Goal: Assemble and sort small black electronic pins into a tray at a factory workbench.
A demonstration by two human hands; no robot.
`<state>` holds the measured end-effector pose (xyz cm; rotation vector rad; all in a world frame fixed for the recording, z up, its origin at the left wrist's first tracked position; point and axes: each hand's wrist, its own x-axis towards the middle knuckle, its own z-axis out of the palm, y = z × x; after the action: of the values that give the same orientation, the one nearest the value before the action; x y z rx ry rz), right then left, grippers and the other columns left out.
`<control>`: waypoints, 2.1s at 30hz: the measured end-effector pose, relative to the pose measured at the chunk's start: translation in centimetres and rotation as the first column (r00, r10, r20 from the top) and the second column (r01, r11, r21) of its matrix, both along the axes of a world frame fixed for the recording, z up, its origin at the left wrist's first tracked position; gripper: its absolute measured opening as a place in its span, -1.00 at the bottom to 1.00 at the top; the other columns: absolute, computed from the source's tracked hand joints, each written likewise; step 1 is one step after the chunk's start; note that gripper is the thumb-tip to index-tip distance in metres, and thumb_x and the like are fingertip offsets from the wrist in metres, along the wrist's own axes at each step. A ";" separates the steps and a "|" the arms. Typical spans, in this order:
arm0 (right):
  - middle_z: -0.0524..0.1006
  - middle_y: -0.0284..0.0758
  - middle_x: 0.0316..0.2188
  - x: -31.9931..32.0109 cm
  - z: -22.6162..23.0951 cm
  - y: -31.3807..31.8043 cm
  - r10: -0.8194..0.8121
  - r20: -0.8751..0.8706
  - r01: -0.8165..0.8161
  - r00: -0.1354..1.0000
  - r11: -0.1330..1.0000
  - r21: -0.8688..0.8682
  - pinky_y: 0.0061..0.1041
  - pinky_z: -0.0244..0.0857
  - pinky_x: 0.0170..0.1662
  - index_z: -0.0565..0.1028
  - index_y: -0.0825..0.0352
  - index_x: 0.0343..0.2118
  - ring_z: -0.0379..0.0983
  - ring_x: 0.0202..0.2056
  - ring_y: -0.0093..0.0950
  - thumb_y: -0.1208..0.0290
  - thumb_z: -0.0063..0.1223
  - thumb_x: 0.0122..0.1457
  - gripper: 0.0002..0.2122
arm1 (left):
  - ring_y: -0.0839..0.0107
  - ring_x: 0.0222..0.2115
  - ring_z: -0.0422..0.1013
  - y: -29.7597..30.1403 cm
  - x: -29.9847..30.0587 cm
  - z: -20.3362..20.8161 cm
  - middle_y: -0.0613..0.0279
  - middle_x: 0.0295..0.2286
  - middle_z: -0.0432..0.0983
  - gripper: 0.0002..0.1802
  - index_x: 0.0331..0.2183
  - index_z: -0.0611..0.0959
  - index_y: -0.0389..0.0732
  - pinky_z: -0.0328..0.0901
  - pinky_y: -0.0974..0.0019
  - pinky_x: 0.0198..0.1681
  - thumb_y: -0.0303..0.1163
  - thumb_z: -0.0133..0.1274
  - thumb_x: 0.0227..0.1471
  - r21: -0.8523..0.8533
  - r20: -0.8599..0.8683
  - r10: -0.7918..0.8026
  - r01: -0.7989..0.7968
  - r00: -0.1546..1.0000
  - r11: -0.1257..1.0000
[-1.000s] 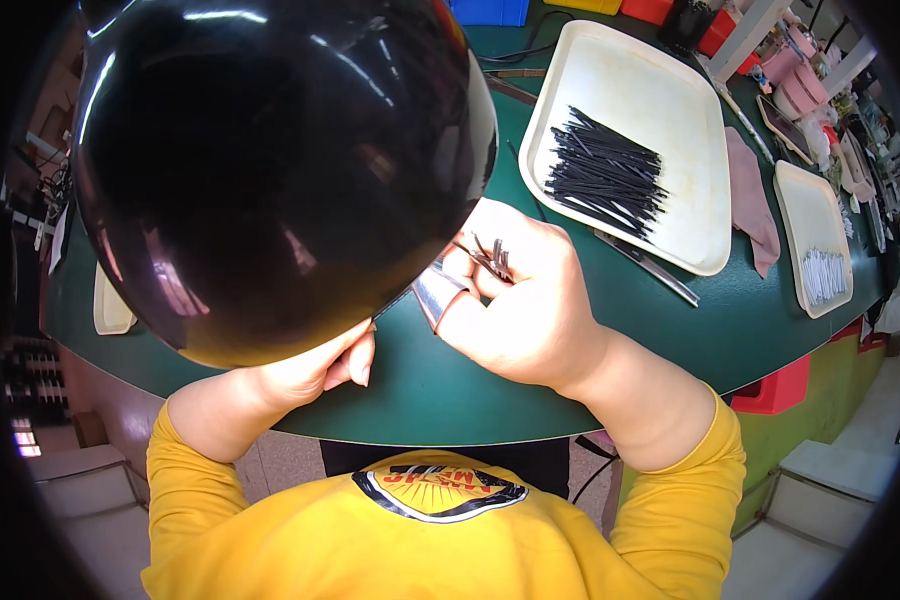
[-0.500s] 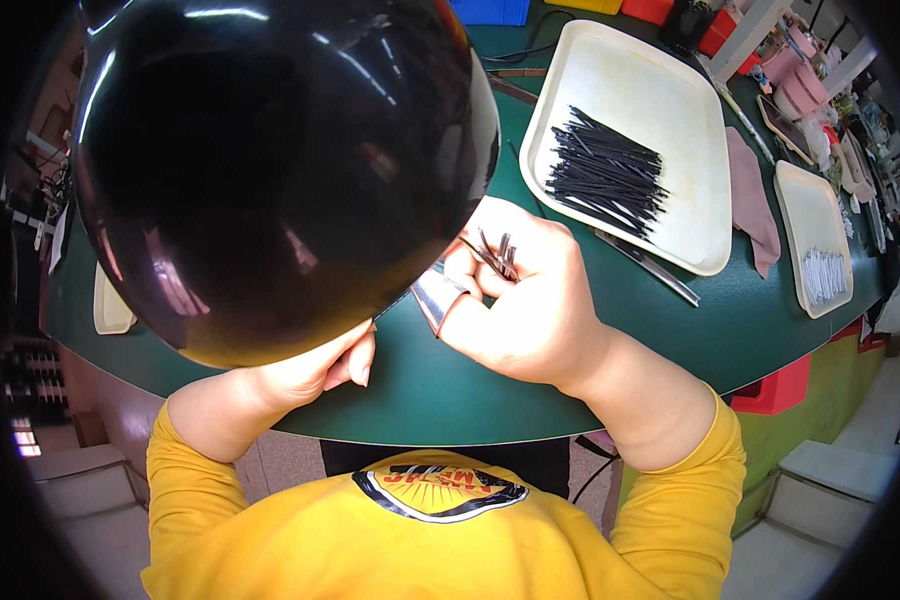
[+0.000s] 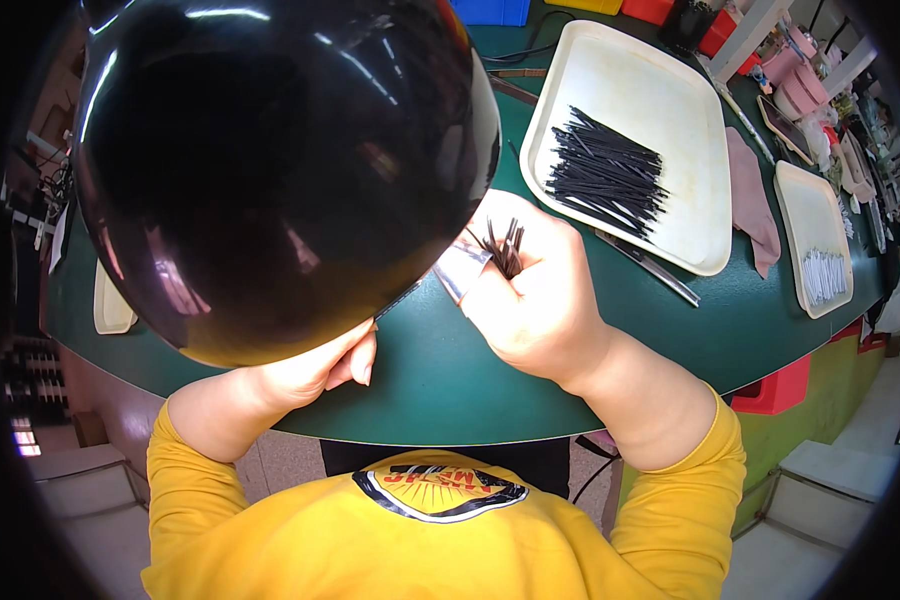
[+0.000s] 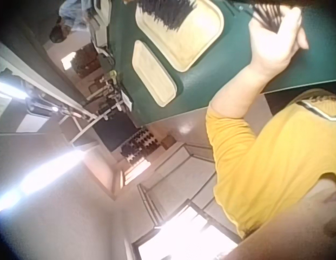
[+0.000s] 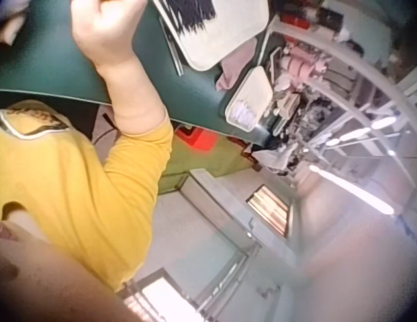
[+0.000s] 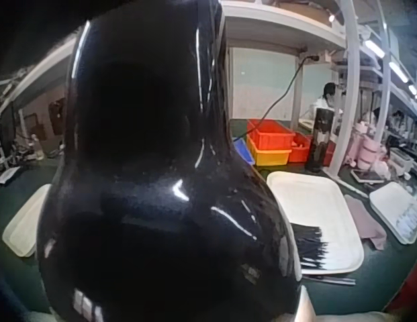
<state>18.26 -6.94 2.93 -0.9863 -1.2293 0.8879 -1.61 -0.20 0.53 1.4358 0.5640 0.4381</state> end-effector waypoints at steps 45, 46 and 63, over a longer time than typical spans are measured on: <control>0.32 -0.36 -0.70 0.2 -2.9 0.2 0.186 -0.354 -0.246 0.917 0.960 -0.134 -0.68 0.05 -0.56 0.23 0.31 -0.55 0.13 -0.67 -0.68 0.46 -0.32 0.14 -0.86 | 0.58 -0.89 0.16 0.2 1.3 1.4 0.25 -0.84 0.29 -0.87 -0.59 0.51 -0.37 0.07 0.54 -0.80 -0.56 -0.05 -0.05 -0.456 0.159 -0.063 0.130 0.985 0.880; 0.32 -0.37 -0.70 -0.3 -2.8 0.2 0.146 -0.395 -0.214 0.907 0.967 -0.136 -0.69 0.06 -0.56 0.24 0.32 -0.55 0.14 -0.66 -0.69 0.48 -0.27 0.11 -0.88 | 0.58 -0.88 0.17 0.2 1.2 1.3 0.25 -0.84 0.29 -0.88 -0.57 0.50 -0.37 0.08 0.54 -0.79 -0.56 -0.04 -0.05 -0.469 0.159 -0.056 0.126 0.986 0.874; 0.37 -0.39 -0.68 -0.2 -0.9 0.2 -0.001 0.152 -0.010 0.988 0.997 0.070 -0.74 0.12 -0.56 0.33 0.47 -0.47 0.25 -0.62 -0.74 0.69 -0.14 -0.08 -0.92 | 0.62 -0.86 0.13 0.2 0.8 -0.2 0.22 -0.71 0.41 -0.78 -0.38 0.44 -0.26 0.05 0.58 -0.78 -0.37 -0.28 0.15 0.034 -0.013 -0.124 0.125 0.992 0.992</control>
<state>18.08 -6.76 2.02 -1.0089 -1.3837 0.7785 -0.81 0.02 0.35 1.4979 0.4740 0.3426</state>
